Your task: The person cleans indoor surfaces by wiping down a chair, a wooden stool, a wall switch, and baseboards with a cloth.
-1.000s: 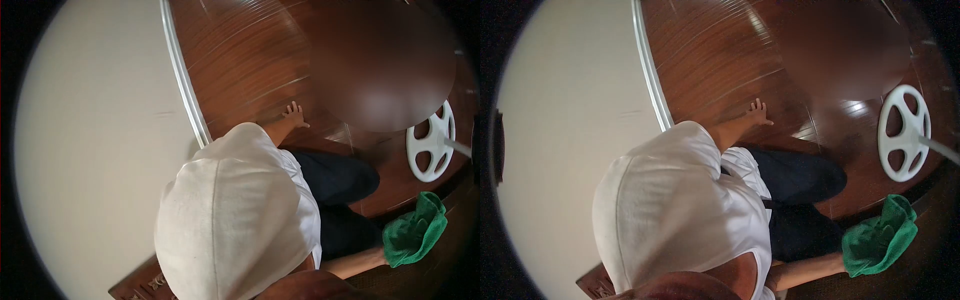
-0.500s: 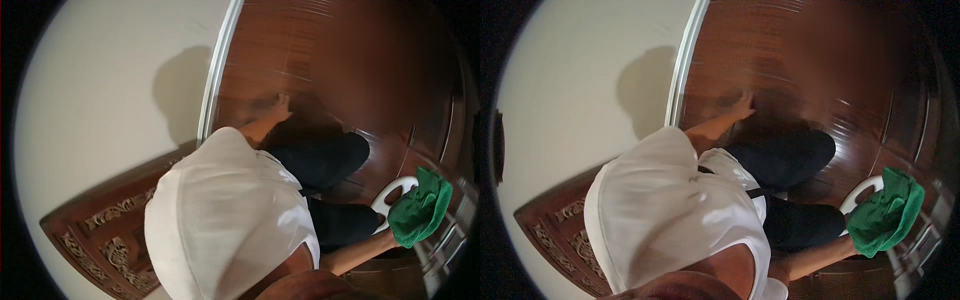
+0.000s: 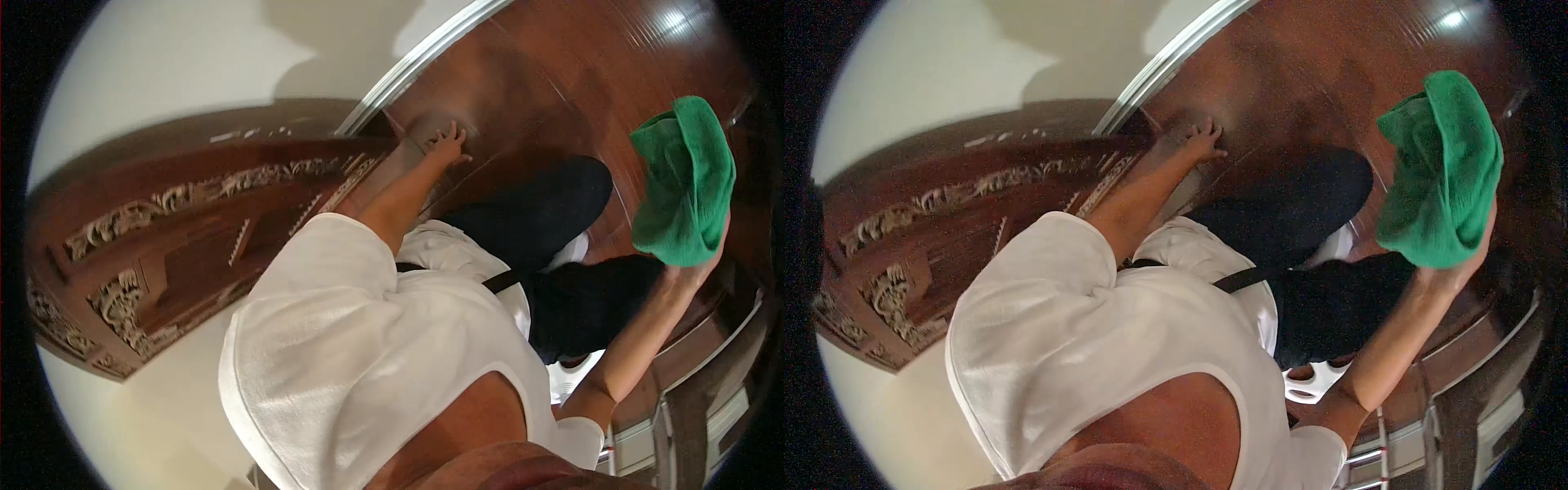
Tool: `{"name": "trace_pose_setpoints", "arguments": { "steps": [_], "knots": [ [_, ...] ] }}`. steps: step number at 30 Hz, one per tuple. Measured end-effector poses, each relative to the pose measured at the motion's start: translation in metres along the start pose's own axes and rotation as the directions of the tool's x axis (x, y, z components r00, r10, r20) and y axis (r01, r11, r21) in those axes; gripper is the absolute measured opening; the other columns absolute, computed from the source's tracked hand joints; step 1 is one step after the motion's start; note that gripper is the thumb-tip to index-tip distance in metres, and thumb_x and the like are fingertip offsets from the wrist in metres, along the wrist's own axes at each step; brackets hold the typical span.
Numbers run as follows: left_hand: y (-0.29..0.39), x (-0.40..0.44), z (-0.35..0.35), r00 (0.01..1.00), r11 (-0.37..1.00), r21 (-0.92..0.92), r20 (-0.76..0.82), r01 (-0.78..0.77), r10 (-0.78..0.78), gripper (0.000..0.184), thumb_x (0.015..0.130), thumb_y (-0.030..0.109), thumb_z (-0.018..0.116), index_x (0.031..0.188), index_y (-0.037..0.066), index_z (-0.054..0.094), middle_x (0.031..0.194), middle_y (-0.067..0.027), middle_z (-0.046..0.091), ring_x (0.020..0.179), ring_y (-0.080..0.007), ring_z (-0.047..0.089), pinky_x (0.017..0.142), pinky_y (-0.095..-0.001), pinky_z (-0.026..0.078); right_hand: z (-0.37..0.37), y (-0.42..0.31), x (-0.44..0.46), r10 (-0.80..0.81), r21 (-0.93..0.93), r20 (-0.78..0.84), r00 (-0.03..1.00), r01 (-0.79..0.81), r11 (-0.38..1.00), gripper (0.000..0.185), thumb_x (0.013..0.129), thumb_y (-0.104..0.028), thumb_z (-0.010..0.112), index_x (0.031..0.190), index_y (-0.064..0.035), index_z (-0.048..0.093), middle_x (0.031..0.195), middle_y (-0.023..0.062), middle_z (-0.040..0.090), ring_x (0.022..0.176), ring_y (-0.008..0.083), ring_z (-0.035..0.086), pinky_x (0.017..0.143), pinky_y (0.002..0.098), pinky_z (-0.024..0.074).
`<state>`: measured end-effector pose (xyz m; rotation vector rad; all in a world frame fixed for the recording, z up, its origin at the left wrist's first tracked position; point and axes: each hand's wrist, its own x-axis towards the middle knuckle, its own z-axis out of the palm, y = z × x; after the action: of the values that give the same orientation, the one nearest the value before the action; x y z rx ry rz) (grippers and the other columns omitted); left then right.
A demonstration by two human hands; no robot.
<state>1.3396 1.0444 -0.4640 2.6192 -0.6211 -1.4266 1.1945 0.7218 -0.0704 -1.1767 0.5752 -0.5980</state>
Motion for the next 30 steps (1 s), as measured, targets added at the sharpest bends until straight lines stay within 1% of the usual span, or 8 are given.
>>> {"name": "trace_pose_setpoints", "arguments": {
  "steps": [4, 7, 12, 18, 24, 26, 27, 30],
  "knots": [
    [0.07, 0.067, 0.037, 0.949, 0.829, -0.465, -0.109, -0.311, 0.295, 0.092, 0.078, 0.07, 0.049, 0.148, 0.021, 0.013, 0.153, -0.0137, 0.006, 0.137, -0.0463, 0.004, 0.106, -0.0625, 0.017, -0.015, -0.029, 0.036, 0.1, -0.149, -0.025, 0.995, -0.103, 0.983, 0.048, 0.094, -0.03, 0.047, 0.131, 0.0014, 0.044, 0.125, 0.0161, 0.053, 0.112, 0.0277, 0.054, 0.096, 0.0419, 0.0442],
    [0.185, -0.079, -0.083, 0.938, 0.193, -0.938, -0.236, -0.288, 0.255, 0.095, 0.077, 0.069, 0.053, 0.145, 0.009, 0.024, 0.147, -0.0195, 0.026, 0.137, -0.0351, 0.022, 0.107, -0.0481, 0.027, 0.007, -0.025, 0.054, 0.268, -0.257, 0.048, 0.962, -0.247, 0.934, 0.051, 0.094, -0.034, 0.05, 0.131, 0.0004, 0.044, 0.125, 0.014, 0.053, 0.113, 0.0264, 0.053, 0.097, 0.0414, 0.0421],
    [0.252, -0.094, -0.128, 0.715, -0.656, -0.737, -0.546, -0.162, 0.437, 0.06, 0.088, 0.037, 0.06, 0.137, 0.013, 0.035, 0.127, -0.0109, 0.05, 0.116, -0.0252, 0.051, 0.095, -0.0398, 0.045, 0.022, 0.03, 0.068, 0.495, -0.567, 0.466, 0.733, -0.182, 0.803, 0.061, 0.09, -0.044, 0.054, 0.133, -0.0023, 0.044, 0.137, 0.0163, 0.043, 0.127, 0.0283, 0.04, 0.108, 0.0382, 0.0252],
    [0.189, -0.11, -0.093, 0.833, -0.548, -0.644, -0.511, -0.534, -0.21, 0.036, 0.091, 0.022, 0.054, 0.123, 0.008, 0.046, 0.112, -0.0097, 0.057, 0.102, -0.0207, 0.057, 0.083, -0.0394, 0.052, -0.011, 0.069, 0.114, 0.35, -0.692, 0.698, 0.625, 0.463, 0.553, 0.058, 0.087, -0.037, 0.06, 0.135, -0.0089, 0.044, 0.143, 0.0197, 0.033, 0.133, 0.0326, 0.031, 0.107, 0.0397, 0.0285],
    [0.029, -0.006, -0.043, 0.571, -0.518, -0.315, -0.103, -0.796, -0.815, 0.049, 0.095, 0.033, 0.044, 0.135, 0.007, 0.033, 0.13, -0.0164, 0.044, 0.112, -0.0346, 0.05, 0.097, -0.052, 0.04, -0.035, 0.074, 0.154, 0.271, -0.672, 0.739, 0.617, 0.643, 0.368, 0.054, 0.086, -0.025, 0.06, 0.135, -0.0113, 0.042, 0.141, 0.0205, 0.034, 0.13, 0.0365, 0.035, 0.104, 0.0408, 0.0334],
    [0.034, 0.036, -0.078, 0.502, 0.126, -0.981, -0.037, 0.145, -0.864, 0.055, 0.095, 0.036, 0.04, 0.14, 0.006, 0.027, 0.138, -0.0188, 0.036, 0.122, -0.0405, 0.04, 0.102, -0.057, 0.029, -0.045, 0.07, 0.156, 0.321, -0.692, 0.721, 0.614, 0.645, 0.324, 0.053, 0.086, -0.023, 0.06, 0.135, -0.011, 0.042, 0.141, 0.02, 0.034, 0.129, 0.0361, 0.036, 0.104, 0.0403, 0.0333],
    [0.042, 0.057, -0.103, 0.459, 0.394, -0.614, -0.057, 0.685, -0.887, 0.058, 0.095, 0.037, 0.038, 0.142, 0.006, 0.024, 0.142, -0.02, 0.032, 0.127, -0.0435, 0.034, 0.105, -0.0594, 0.023, -0.046, 0.069, 0.154, 0.345, -0.703, 0.71, 0.614, 0.645, 0.299, 0.053, 0.086, -0.023, 0.059, 0.135, -0.0109, 0.042, 0.142, 0.0197, 0.034, 0.129, 0.0358, 0.036, 0.104, 0.0401, 0.0333],
    [0.111, 0.134, -0.133, 0.453, 0.385, -0.776, -0.144, 0.5, -0.88, 0.066, 0.094, 0.036, 0.035, 0.145, 0.001, 0.011, 0.147, -0.0318, 0.002, 0.132, -0.0565, 0.001, 0.105, -0.0654, 0.012, -0.057, 0.058, 0.147, 0.401, -0.74, 0.672, 0.622, 0.581, 0.339, 0.052, 0.086, -0.02, 0.059, 0.134, -0.0108, 0.042, 0.141, 0.019, 0.035, 0.129, 0.0357, 0.036, 0.104, 0.0402, 0.0329]
  ]
}}
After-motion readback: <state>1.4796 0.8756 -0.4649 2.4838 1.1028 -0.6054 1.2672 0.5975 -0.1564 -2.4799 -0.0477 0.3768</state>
